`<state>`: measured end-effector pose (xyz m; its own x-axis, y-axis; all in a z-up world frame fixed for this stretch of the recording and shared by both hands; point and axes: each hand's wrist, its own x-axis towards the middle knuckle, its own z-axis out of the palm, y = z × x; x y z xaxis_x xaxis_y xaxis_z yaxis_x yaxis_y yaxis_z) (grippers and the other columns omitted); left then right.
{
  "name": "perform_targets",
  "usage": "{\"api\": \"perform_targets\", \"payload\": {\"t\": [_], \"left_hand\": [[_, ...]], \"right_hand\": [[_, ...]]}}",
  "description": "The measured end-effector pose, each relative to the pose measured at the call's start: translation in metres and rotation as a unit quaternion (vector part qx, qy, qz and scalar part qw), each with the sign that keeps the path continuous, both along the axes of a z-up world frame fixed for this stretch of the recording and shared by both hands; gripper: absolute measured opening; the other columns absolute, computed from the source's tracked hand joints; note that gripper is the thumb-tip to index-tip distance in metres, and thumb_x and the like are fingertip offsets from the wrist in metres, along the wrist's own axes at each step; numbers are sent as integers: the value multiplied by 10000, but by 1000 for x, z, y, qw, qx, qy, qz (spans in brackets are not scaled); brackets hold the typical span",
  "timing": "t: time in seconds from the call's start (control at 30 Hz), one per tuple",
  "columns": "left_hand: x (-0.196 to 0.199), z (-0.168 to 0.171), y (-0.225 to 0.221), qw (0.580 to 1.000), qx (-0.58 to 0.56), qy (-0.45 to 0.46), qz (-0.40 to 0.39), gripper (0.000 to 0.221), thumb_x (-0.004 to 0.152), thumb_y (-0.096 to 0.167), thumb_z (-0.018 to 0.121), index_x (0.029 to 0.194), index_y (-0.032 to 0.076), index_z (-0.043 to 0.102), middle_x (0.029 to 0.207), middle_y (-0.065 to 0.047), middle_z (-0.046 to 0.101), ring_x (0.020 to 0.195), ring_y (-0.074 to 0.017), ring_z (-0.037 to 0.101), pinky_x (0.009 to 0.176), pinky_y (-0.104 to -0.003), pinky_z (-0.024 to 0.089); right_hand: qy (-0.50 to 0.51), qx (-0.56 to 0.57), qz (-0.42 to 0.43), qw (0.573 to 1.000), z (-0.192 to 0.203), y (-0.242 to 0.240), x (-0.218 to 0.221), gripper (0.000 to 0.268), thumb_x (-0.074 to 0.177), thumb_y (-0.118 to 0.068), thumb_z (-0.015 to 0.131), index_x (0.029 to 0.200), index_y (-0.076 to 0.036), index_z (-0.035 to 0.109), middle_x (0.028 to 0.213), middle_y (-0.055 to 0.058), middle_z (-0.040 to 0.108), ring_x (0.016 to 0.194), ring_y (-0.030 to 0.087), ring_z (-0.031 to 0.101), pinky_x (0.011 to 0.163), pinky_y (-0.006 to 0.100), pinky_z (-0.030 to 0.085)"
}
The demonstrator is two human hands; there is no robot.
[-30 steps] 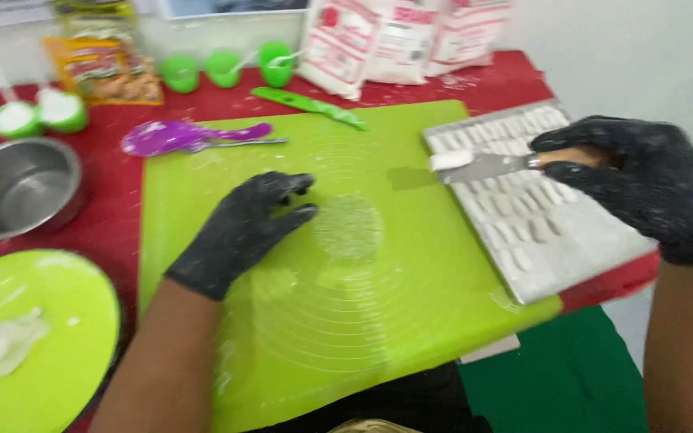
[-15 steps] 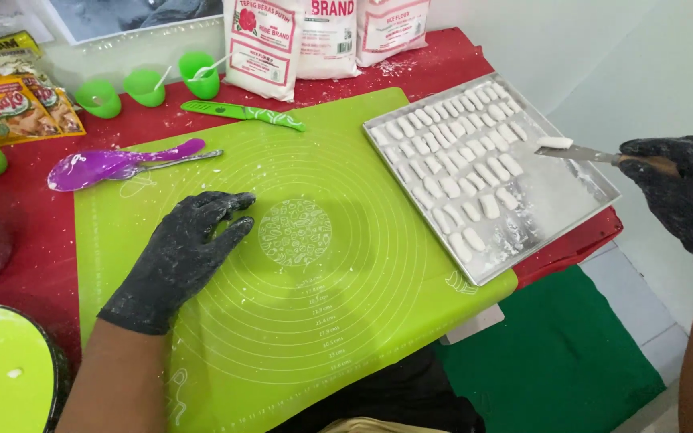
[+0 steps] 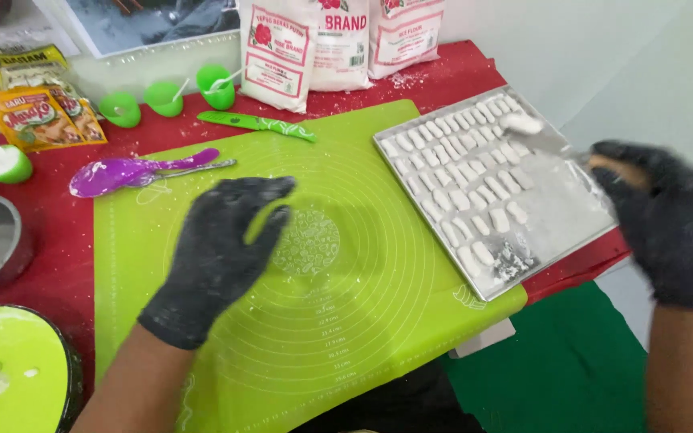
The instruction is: Rolling dough into thin cylinders and cutting them into small pieces using a metal scraper on a silicone mat.
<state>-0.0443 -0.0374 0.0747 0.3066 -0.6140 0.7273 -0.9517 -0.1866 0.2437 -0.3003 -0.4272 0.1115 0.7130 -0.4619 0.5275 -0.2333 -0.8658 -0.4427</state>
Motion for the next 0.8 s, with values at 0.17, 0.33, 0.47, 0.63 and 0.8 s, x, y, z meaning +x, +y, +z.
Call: {"api": "perform_targets", "payload": {"t": [0.17, 0.33, 0.47, 0.63, 0.8], "left_hand": [[-46, 22, -58, 977, -8, 171, -130, 171, 985, 194, 668, 1057, 67, 756, 1025, -108, 795, 893, -255, 768, 827, -392, 595], [-76, -2, -103, 953, 72, 187, -229, 302, 926, 35, 558, 1203, -63, 625, 1183, -288, 690, 984, -372, 745, 873, -422, 651], [-103, -88, -162, 812, -16, 359, -460, 724, 1069, -250, 302, 1660, 155, 198, 1682, -139, 364, 1439, -258, 582, 1169, -345, 525], [-131, -3, -213, 537, -132, 806, -213, 296, 952, 237, 683, 1167, 37, 712, 1110, -148, 733, 1002, -284, 728, 756, -389, 640], [-114, -26, -249, 964, -14, 180, -195, 406, 960, 35, 680, 1361, 73, 626, 1015, -209, 721, 839, -313, 766, 755, -392, 657]], "right_hand": [[4, 80, 6, 997, -10, 83, 6, 280, 1000, -77, 712, 1276, -32, 713, 1241, 163, 742, 999, 211, 717, 796, 320, 590], [-20, 147, 10, 989, -9, 127, 5, 273, 1004, -96, 598, 1249, -13, 683, 1261, 170, 729, 1165, 267, 703, 1003, 400, 586], [-43, 145, -29, 988, -26, 132, -3, 360, 1034, -197, 565, 1332, -24, 668, 1311, 173, 702, 1233, 328, 664, 1023, 456, 556], [-67, 111, -22, 991, -12, 127, -10, 391, 1026, -164, 568, 1361, 26, 633, 1338, 210, 679, 1234, 365, 663, 1027, 470, 566], [-19, 131, 3, 991, 17, 87, -21, 354, 980, -123, 549, 1291, -31, 692, 1009, 129, 781, 745, 171, 710, 626, 304, 603]]}}
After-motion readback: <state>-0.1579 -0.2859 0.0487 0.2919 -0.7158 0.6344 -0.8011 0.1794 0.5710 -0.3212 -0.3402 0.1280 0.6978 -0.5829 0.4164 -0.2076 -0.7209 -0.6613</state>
